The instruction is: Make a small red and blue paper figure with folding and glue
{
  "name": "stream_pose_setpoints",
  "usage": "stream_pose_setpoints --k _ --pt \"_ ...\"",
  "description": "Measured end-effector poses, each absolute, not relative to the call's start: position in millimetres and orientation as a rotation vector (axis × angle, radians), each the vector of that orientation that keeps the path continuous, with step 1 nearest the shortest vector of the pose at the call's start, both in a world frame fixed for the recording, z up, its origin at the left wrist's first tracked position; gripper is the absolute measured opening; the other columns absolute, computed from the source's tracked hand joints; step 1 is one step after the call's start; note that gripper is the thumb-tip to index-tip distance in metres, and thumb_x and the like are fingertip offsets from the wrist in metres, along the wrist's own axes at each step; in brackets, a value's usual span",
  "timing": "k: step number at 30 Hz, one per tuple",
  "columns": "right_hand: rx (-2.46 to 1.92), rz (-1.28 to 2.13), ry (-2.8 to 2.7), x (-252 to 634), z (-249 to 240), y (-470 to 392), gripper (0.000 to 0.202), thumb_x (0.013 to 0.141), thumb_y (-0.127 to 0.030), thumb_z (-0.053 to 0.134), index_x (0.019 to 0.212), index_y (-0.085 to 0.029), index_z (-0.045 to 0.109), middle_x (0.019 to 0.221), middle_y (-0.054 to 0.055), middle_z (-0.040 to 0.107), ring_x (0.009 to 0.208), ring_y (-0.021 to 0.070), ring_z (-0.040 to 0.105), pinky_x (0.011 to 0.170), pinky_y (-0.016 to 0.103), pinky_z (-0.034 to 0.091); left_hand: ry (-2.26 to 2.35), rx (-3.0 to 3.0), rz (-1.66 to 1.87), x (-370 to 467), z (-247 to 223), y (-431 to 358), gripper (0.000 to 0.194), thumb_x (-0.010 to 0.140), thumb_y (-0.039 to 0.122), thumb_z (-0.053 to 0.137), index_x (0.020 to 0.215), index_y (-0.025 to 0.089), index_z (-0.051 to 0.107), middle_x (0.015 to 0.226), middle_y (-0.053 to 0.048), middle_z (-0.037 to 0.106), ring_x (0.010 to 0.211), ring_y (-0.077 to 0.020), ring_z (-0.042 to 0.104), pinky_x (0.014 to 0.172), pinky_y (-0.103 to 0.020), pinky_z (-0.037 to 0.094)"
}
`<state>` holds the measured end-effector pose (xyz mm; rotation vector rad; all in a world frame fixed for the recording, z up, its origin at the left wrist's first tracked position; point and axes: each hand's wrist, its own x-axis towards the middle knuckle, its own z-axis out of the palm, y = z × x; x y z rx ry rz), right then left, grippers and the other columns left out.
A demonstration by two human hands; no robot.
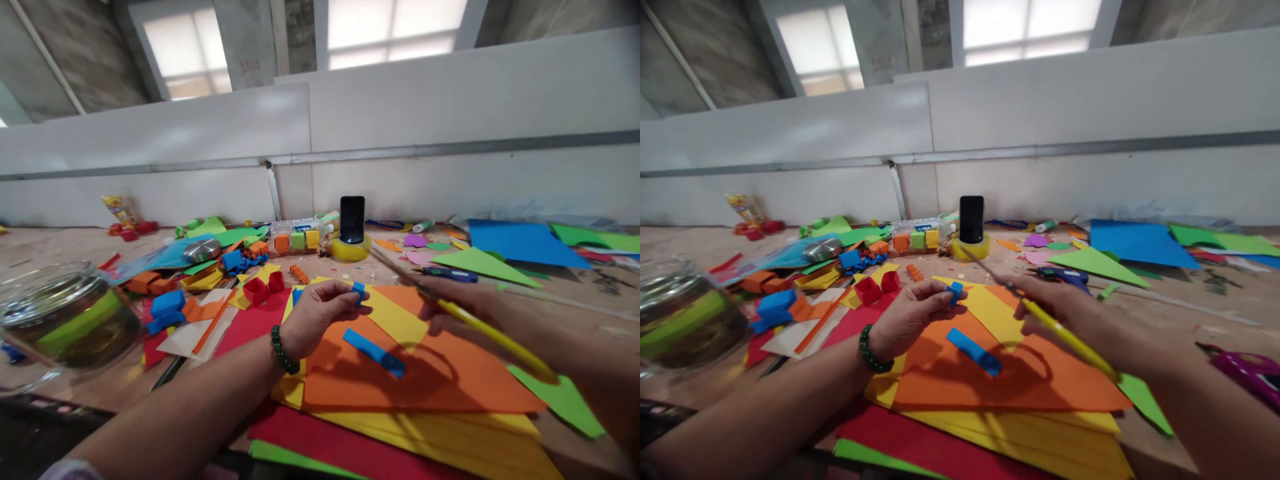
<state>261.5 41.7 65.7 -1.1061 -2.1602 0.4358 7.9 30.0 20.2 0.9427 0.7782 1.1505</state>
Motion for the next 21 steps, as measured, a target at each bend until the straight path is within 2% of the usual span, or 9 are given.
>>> stream_pose_setpoints --k 3,6,13,17,21 --pt "-1.042 0.452 -2.478 251.5 61.9 34.7 0.043 0.081 -0.044 0.066 0.119 -0.026 0.061 0.1 0.007 0.07 0.083 0.023 0.066 0.068 0.032 0.054 0.781 0.961 1.149 8.1 20.7 28.6 0.036 0.061 0.035 0.087 0.082 0.012 0.069 0.088 -0.005 0.074 0.078 -0.0162 0.073 0.072 -0.023 0.052" --pt "-1.131 0.318 -2.561 250.1 68.9 28.1 0.063 0.072 -0.053 0.073 0.126 -0.027 0.055 0.116 0.008 0.064 0.094 0.0273 0.064 0.072 0.035 0.054 0.773 0.995 1.16 8.2 21.1 27.9 0.03 0.065 0.032 0.085 0.083 0.013 0.07 0.084 -0.003 0.073 0.077 -0.0147 0.072 0.07 -0.021 0.052" --pt "-1.195 -0.037 -2.602 244.9 68.7 17.6 0.063 0.068 -0.069 0.067 0.116 -0.028 0.06 0.104 0.009 0.064 0.075 0.0253 0.066 0.06 0.035 0.05 0.787 0.997 1.165 9.9 23.3 25.3 0.023 0.066 0.026 0.083 0.079 0.013 0.069 0.077 -0.003 0.074 0.074 -0.0139 0.071 0.072 -0.022 0.051" --pt "-1.164 -0.133 -2.591 245.1 67.0 15.5 0.062 0.068 -0.072 0.066 0.111 -0.028 0.062 0.093 0.008 0.066 0.068 0.0246 0.066 0.057 0.034 0.049 0.807 0.997 1.153 11.1 26.7 22.1 0.023 0.065 0.024 0.082 0.08 0.012 0.069 0.077 -0.004 0.074 0.073 -0.0149 0.071 0.071 -0.023 0.051" --pt "-1.18 -0.177 -2.579 245.9 68.2 15.9 0.064 0.067 -0.073 0.066 0.112 -0.027 0.063 0.091 0.008 0.066 0.065 0.0252 0.066 0.054 0.034 0.049 0.786 0.998 1.162 12.0 27.2 21.2 0.023 0.065 0.023 0.082 0.08 0.012 0.069 0.077 -0.004 0.073 0.073 -0.0157 0.072 0.072 -0.024 0.052"
